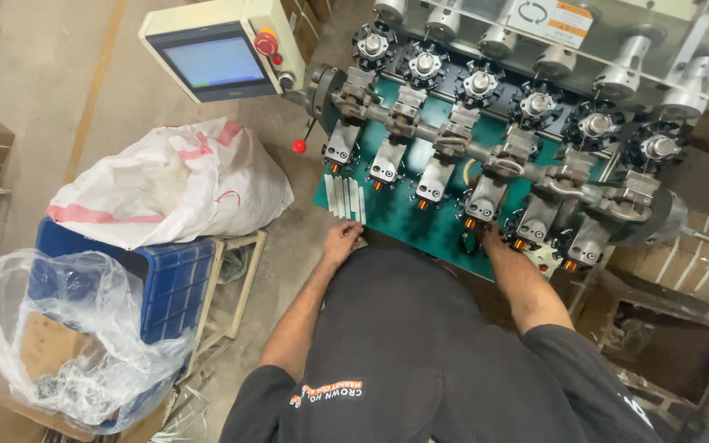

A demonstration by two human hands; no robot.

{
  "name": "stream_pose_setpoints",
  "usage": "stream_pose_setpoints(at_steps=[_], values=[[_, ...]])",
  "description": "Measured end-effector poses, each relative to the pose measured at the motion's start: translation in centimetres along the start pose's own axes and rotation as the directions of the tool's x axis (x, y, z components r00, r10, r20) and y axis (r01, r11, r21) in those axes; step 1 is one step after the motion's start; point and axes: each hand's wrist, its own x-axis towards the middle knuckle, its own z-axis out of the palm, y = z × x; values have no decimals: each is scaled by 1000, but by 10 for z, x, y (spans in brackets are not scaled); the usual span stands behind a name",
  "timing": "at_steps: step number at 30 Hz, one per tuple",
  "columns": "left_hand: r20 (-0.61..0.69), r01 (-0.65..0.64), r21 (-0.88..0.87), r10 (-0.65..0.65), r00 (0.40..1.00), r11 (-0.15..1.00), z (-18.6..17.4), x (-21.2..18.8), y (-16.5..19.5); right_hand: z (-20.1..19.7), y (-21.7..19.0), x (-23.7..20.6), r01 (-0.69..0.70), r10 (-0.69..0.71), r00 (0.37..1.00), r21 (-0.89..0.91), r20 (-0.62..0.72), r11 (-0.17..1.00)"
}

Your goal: The person works at a multi-station industrial machine, fitting black knurled components onto the machine's spindles and cutting material with scissors. They then wrap several of the black components in plastic film, place them into a blue bin, and return to fitting more components on the machine.

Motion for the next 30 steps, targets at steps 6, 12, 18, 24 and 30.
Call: stream_pose_setpoints(at_steps=[6,12,18,24,30], values=[[403,395,-398,-228,886,828,-22,33,35,24,-64,11,276,-294,955,495,-43,824],[760,521,-304,-127,638,798,-28,69,59,42,-124,-33,213,-353,935,733,39,646],[836,570,-307,-70,544,762,-35,97,67,45,-148,-45,184,-164,982,699,-96,691],[810,306,-214,-6,586,928,-42,104,69,81,-154,-51,53,71,987,704,-145,709],[797,272,48,-201,570,961,-30,105,51,104,-182,-79,-227,341,940,707,-21,670]])
